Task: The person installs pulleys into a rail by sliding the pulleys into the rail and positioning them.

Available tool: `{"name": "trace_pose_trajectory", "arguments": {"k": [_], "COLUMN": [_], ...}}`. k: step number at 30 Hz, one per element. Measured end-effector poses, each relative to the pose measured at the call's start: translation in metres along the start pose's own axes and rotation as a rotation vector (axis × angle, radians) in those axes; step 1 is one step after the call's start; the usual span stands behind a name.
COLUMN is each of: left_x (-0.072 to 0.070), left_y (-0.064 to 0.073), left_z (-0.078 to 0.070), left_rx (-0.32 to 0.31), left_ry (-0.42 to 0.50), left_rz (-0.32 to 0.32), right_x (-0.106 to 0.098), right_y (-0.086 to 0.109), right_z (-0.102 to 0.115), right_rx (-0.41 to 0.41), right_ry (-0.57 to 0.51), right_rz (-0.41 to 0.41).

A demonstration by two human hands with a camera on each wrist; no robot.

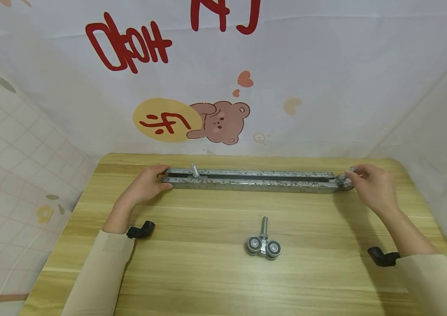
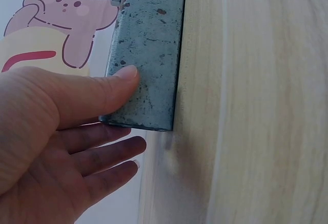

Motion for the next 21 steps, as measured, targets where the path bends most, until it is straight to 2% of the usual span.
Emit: {"name": "trace_pose_trajectory", "arguments": {"k": [21], "left_x": [0.0], "left_y": [-0.001], "left_z": [0.0], "left_rx": [0.004], "left_ry": [-0.002], "left_rz": [0.0], "right_x": [0.007], "right_y": [0.0], "right_z": [0.016], "right_rx": [-0.027], "right_ry": [-0.023], "right_rz": [-0.014]}}
Point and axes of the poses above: each hand's wrist, its own y-axis away from the middle knuckle, its own x-axis out of the palm, z = x × y, the point moved 4 cm from there along -y, towards the middle knuckle, and after that the axes turned 9 degrees about -y, right-handed, at the moved point
